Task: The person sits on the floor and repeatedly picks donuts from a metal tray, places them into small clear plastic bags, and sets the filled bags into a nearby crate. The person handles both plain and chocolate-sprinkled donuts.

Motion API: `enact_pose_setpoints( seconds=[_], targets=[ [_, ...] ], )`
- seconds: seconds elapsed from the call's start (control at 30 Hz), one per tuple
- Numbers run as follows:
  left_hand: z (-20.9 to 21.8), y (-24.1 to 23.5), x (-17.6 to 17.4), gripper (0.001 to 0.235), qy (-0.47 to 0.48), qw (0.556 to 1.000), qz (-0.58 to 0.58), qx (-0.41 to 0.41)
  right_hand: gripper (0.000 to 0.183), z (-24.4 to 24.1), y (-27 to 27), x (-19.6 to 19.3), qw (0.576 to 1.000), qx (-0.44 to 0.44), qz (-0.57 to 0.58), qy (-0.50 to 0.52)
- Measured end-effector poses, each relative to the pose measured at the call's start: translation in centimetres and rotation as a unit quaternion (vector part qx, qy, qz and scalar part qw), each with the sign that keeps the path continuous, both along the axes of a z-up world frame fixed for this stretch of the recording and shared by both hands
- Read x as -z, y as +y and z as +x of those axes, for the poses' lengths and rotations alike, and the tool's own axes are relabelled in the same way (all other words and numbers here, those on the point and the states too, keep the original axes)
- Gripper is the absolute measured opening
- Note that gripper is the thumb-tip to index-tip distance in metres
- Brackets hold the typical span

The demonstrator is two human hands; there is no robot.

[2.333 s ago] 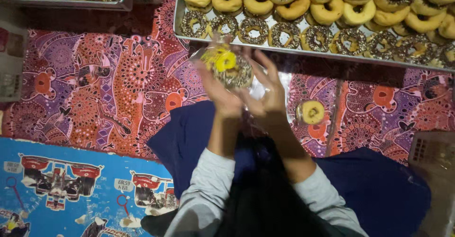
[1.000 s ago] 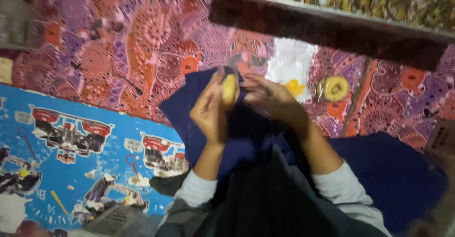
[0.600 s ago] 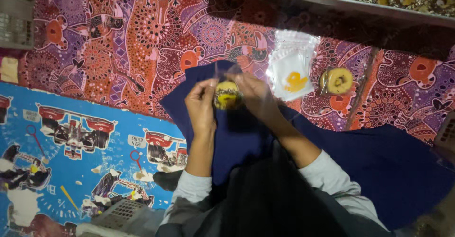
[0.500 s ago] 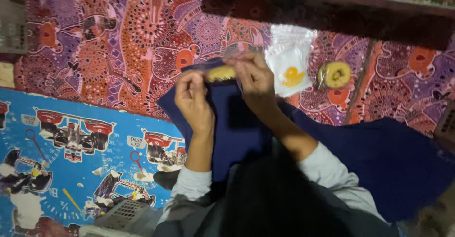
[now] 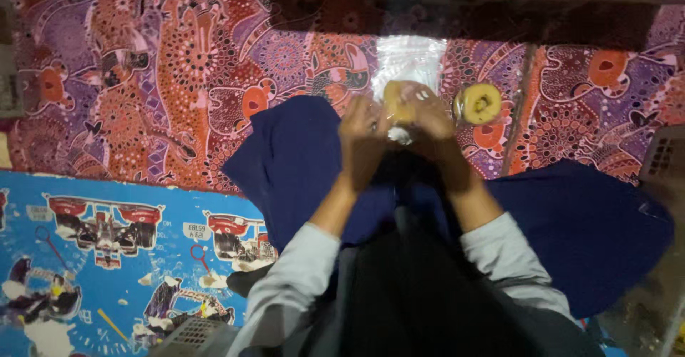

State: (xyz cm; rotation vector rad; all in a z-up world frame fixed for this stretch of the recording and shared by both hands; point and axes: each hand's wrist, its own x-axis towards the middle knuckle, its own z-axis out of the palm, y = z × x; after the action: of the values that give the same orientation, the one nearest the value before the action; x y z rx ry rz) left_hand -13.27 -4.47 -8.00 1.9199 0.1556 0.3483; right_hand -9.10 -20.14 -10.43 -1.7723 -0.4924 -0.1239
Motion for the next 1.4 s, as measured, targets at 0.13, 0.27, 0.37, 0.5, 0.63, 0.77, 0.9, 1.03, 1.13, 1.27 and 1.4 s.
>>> enact_pose_setpoints(
  seconds=[0.13,0.27,0.37,0.5,0.63,0.77,0.9,1.03,1.13,1.27,1.4],
  targets=[
    [6.1,-5.7,8.9,0.035,-0.036,0.98,0.193,-0.035,0.02,5.8,-10.9,4.6,0.903,0.286,0.155,0.281],
    [7.2,-6.5,16.3,0.024,0.096,0.937,0.335,-0.011,0.033,6.6,-19.0,8.1,0.898,0.381,-0.147,0.165],
    [6.2,-5.6,17.4,0.017,0.133,0.942,0.308,0.02,0.052,6.0,-18.9,7.3,0.84,0.369,-0.395,-0.048],
    [5.8,-5.9,11.3,0.022,-0.048,0.956,0.287,0.043,0.047,7.6,-12.4,2.9,0.947,0.199,-0.242,0.077],
    [6.9,-5.9,2.2,0.04,-0.125,0.981,0.142,0.044,0.034,8.5,-5.8,-1.8,0.954,0.0,-0.168,0.249],
    [9.3,-3.4,-3.7,0.057,-0.022,0.998,-0.053,-0.012,0.024,8.3,-2.5,-7.5,0.983,0.012,-0.172,0.059],
    [10.4,-2.3,-5.8,0.045,0.014,0.994,-0.066,-0.082,0.045,5.0,-0.1,-13.5,0.95,0.18,-0.214,-0.14],
    [8.9,-2.6,-7.6,0.025,-0.089,0.996,-0.004,-0.027,0.031,4.5,1.0,-15.3,0.966,0.1,-0.211,-0.107],
    [8.2,-3.1,-9.0,0.024,-0.208,0.976,0.064,0.022,0.044,5.6,0.9,-14.7,0.961,0.095,-0.221,-0.133],
    [10.6,-1.3,-9.6,0.038,-0.202,0.867,-0.454,-0.023,0.035,7.7,1.8,-15.4,0.966,-0.027,-0.194,-0.168],
    [15.3,3.4,-7.6,0.018,-0.118,0.722,-0.68,0.041,0.023,12.2,2.8,-16.4,0.988,-0.062,-0.138,0.021]
  ],
)
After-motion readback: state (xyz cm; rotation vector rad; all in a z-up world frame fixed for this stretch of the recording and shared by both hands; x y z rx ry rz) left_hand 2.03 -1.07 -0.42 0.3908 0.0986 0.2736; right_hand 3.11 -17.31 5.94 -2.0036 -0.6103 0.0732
